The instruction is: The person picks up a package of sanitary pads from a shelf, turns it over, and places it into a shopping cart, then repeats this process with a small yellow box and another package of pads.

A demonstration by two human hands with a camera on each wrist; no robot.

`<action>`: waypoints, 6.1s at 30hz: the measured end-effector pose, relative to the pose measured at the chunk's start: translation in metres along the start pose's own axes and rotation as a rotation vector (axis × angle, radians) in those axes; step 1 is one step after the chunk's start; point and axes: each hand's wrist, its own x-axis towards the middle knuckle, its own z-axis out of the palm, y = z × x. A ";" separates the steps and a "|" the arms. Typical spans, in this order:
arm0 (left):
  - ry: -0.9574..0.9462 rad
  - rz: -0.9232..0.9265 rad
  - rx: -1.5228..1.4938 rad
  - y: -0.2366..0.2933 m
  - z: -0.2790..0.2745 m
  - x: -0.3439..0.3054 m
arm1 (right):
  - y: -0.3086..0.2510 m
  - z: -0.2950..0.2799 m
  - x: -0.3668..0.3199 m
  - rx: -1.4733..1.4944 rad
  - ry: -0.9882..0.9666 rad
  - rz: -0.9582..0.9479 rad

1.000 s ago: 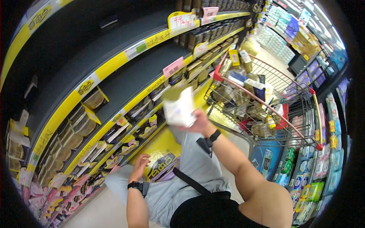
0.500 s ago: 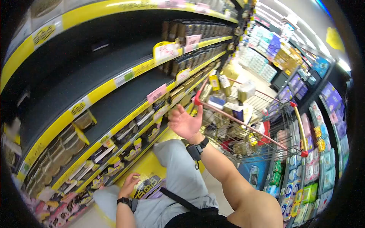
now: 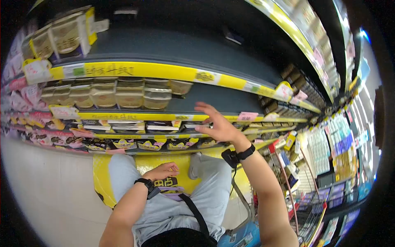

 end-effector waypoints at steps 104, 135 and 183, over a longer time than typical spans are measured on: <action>0.477 -0.046 0.017 -0.007 0.001 0.017 | 0.131 0.282 -0.121 1.306 0.338 0.698; 0.403 -0.030 0.205 -0.012 0.007 0.020 | 0.137 0.283 -0.125 1.358 0.264 0.600; 0.328 -0.084 -0.022 -0.003 0.009 0.017 | 0.135 0.275 -0.128 1.161 0.156 0.687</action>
